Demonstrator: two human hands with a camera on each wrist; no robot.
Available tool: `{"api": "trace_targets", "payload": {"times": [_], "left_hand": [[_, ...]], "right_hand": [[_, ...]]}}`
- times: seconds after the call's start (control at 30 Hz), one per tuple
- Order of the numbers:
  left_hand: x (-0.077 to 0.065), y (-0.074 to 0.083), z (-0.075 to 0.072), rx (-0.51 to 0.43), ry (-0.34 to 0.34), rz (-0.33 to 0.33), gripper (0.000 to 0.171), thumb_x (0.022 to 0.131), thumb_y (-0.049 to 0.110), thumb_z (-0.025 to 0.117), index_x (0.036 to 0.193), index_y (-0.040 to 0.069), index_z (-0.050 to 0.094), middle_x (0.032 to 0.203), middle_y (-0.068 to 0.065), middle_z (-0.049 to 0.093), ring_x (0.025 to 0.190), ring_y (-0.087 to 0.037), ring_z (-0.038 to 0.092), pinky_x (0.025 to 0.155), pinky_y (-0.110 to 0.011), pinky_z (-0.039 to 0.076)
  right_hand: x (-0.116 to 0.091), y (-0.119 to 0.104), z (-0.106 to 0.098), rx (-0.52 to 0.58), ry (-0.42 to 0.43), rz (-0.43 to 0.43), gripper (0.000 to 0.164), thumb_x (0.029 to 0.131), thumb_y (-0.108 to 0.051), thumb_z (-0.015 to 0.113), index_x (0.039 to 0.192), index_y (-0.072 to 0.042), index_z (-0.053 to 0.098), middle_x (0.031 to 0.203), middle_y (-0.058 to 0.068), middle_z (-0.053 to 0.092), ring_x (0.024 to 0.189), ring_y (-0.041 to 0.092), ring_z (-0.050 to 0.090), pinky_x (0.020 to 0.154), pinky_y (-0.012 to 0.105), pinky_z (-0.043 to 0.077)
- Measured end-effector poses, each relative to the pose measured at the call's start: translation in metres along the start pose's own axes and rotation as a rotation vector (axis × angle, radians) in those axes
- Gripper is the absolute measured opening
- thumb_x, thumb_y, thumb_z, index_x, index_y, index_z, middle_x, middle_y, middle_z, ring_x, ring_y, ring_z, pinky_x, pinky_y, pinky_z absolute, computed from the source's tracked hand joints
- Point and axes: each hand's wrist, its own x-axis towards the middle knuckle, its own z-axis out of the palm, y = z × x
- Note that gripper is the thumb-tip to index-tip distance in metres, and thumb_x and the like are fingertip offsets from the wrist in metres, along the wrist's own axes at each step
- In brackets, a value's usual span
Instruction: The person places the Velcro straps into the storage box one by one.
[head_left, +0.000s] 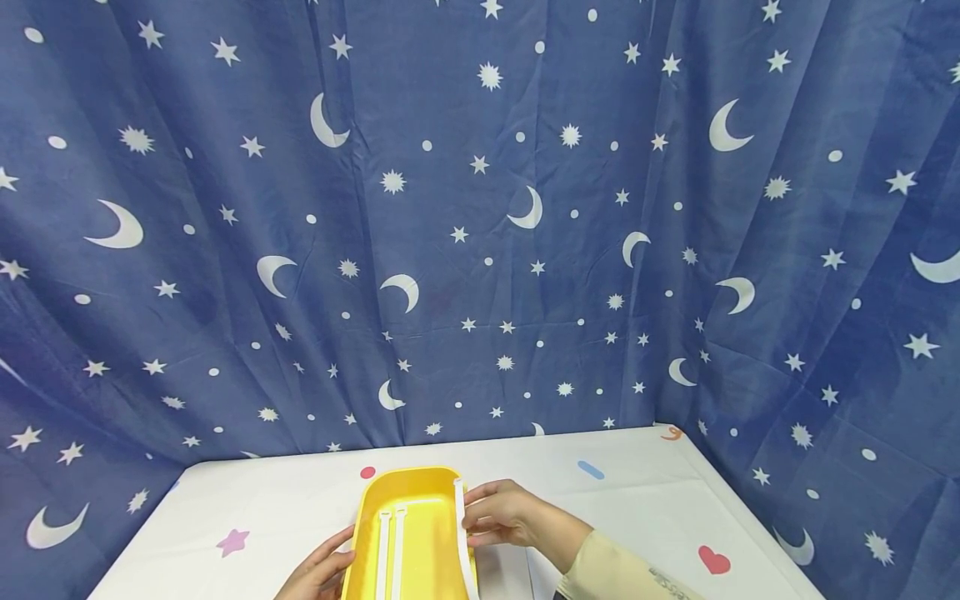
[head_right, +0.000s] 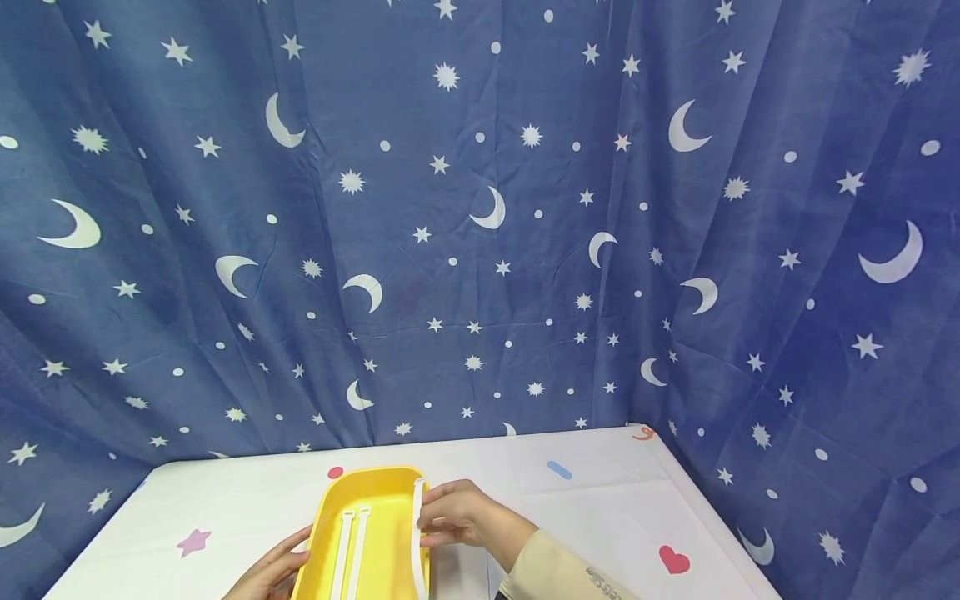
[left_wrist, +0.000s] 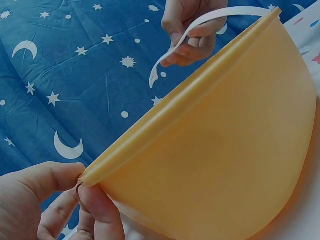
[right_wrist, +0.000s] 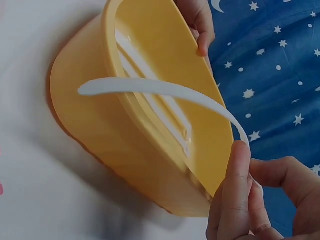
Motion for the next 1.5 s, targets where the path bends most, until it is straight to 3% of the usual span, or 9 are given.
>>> {"api": "trace_targets", "payload": {"times": [0.43, 1.5], "left_hand": [[0.000, 0.001, 0.002, 0.028, 0.020, 0.003, 0.075, 0.094, 0.028, 0.067, 0.153, 0.001, 0.029, 0.104, -0.003, 0.070, 0.099, -0.018, 0.067, 0.088, -0.039, 0.057], [0.000, 0.000, 0.000, 0.019, 0.030, -0.001, 0.068, 0.093, 0.026, 0.068, 0.149, 0.005, 0.038, 0.098, -0.002, 0.069, 0.095, -0.018, 0.067, 0.086, -0.039, 0.057]], "right_hand": [[0.010, 0.000, 0.020, -0.025, 0.021, -0.013, 0.031, 0.074, 0.015, 0.066, 0.101, 0.002, 0.063, 0.082, 0.010, 0.061, 0.070, 0.017, 0.065, 0.067, 0.032, 0.061], [0.022, 0.005, 0.063, -0.085, 0.087, -0.019, 0.027, 0.068, 0.023, 0.065, 0.087, 0.003, 0.062, 0.076, 0.008, 0.055, 0.061, 0.018, 0.059, 0.063, 0.038, 0.061]]}}
